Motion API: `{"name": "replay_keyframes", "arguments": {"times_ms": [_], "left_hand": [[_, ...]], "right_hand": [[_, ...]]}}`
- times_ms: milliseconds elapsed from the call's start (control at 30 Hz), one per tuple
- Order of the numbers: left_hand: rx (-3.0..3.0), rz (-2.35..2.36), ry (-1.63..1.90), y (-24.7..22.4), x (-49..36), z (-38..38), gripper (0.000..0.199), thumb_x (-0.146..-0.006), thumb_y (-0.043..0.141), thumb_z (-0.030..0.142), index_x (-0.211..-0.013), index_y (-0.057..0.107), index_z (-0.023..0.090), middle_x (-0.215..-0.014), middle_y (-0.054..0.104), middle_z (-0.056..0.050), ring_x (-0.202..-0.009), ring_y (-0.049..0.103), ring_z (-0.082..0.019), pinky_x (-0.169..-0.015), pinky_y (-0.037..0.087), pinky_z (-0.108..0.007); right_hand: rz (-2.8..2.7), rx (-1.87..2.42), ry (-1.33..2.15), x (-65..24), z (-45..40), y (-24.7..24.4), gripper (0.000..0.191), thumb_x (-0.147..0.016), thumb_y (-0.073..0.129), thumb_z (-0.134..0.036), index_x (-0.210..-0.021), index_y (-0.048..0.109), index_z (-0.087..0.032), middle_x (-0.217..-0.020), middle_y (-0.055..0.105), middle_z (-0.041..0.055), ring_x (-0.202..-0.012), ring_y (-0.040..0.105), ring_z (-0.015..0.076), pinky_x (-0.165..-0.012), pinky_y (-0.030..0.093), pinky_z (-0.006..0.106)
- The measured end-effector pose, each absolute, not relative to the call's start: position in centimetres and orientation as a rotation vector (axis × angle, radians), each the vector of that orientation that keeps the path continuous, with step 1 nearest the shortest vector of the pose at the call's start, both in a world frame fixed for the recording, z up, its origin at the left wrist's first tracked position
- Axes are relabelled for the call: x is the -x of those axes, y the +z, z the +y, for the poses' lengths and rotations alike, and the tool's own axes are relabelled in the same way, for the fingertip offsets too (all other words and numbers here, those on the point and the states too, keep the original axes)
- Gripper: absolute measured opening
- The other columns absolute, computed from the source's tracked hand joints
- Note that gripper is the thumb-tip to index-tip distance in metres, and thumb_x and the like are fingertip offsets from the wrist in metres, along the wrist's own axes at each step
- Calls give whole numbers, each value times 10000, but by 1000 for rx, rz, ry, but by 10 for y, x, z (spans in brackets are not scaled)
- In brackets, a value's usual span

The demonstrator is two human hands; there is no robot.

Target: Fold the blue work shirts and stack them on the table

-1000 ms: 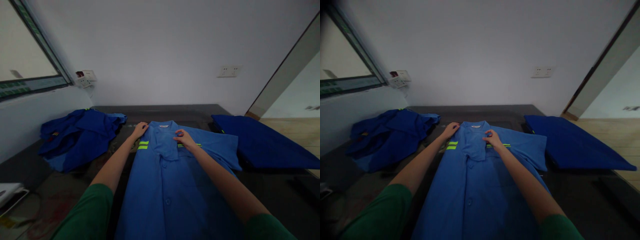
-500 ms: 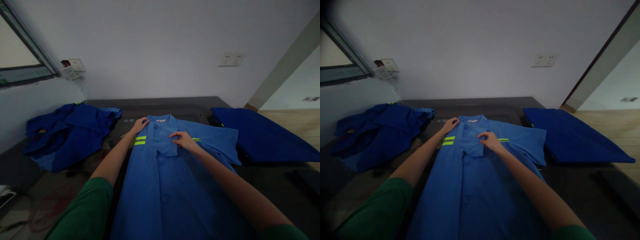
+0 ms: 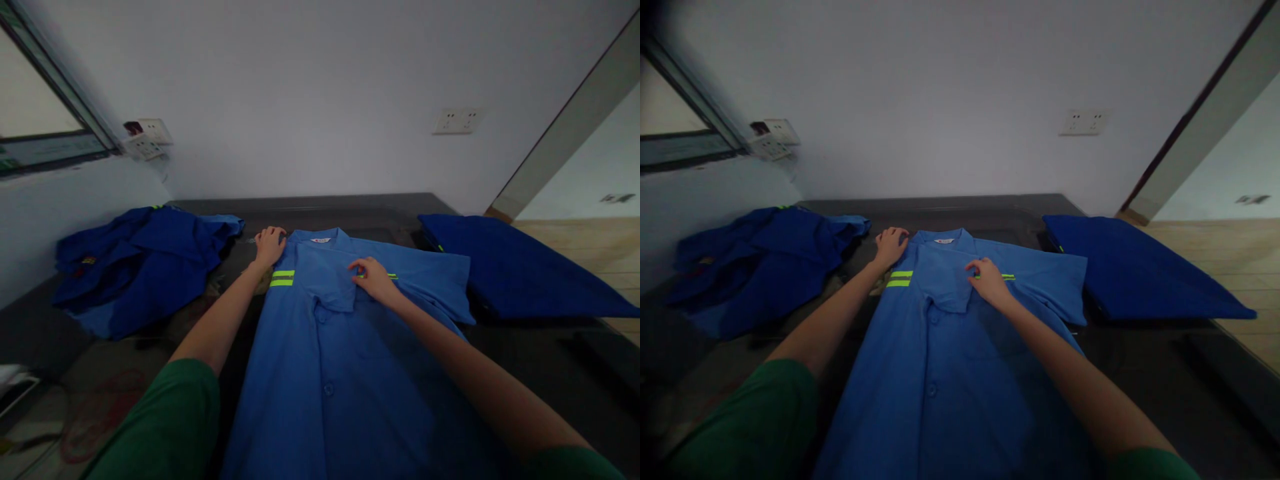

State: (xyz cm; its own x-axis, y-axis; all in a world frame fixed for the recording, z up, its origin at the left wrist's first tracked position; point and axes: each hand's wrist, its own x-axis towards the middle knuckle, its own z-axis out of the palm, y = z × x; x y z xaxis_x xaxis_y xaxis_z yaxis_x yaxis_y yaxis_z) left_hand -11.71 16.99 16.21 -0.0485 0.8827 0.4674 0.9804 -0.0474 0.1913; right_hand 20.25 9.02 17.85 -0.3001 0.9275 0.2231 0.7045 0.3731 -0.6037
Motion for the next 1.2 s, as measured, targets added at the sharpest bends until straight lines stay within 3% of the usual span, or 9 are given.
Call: {"name": "replay_keyframes", "arguments": {"times_ms": [133,233,300,467,633,733,867,1100,1200], "left_hand": [[2092,-2078,-643,162,114,162,326,-869,474,212,-1173,593,220,-1230,589,-103,-1171,502,-276,-1005,365,-432],[2163,-2121,-550,154,108,156,402,-879,486,258,-1270,536,174,-1300,561,-132,-1217,493,-283,-1025,375,-410],[2140,-2163,-547,147,105,153,483,-892,491,319,-1335,471,128,-1357,517,-180,-1252,475,-304,-1039,368,-420],[1973,-2205,-722,148,107,148,774,-838,560,530,-1413,351,55,-1386,458,-274,-1299,417,-385,-1068,310,-495],[2170,-2037,-685,155,104,129,543,-858,537,409,-1306,506,105,-1367,500,-212,-1290,437,-341,-1089,311,-452],[2337,-2033,-603,147,93,113,567,-879,499,403,-1346,477,81,-1431,439,-214,-1354,372,-334,-1120,278,-429],[2418,-2164,-478,136,85,100,636,-913,428,488,-1423,408,107,-1510,334,-210,-1419,256,-356,-1134,237,-482],[2450,-2148,-451,135,93,98,598,-912,372,599,-1438,394,315,-1553,291,-105,-1429,236,-352,-1106,189,-614],[2394,-2194,-521,136,100,108,534,-936,384,521,-1412,430,283,-1522,354,-114,-1413,270,-351,-1097,173,-643]], "right_hand": [[-2177,1353,327,-197,94,179,267,-794,620,-141,-1048,682,-193,-1044,577,75,-944,571,179,-879,450,312],[-2301,1372,185,-188,98,176,334,-854,584,-196,-1185,626,-187,-1245,550,119,-1151,502,237,-958,416,357],[-2313,1484,129,-184,104,174,368,-886,565,-252,-1244,589,-170,-1303,533,150,-1193,475,270,-966,406,388],[-2116,1767,176,-189,131,168,322,-912,537,-342,-1119,642,-119,-1169,602,206,-1144,502,296,-926,406,408],[-2028,1793,252,-192,155,159,249,-815,659,-297,-992,655,-121,-1062,638,158,-1054,550,253,-903,410,360],[-1998,1756,318,-188,162,156,192,-788,671,-260,-930,646,-133,-1004,654,122,-971,580,220,-858,422,321],[-1958,1695,382,-185,161,162,152,-813,610,-201,-949,620,-134,-949,663,78,-876,599,177,-767,434,266],[-1942,1676,385,-195,149,172,223,-809,600,-141,-1031,606,-152,-908,658,57,-851,607,180,-745,437,263],[-1959,1691,339,-191,142,177,310,-789,581,-59,-1082,615,-155,-1005,650,99,-945,595,217,-812,431,302]]}}
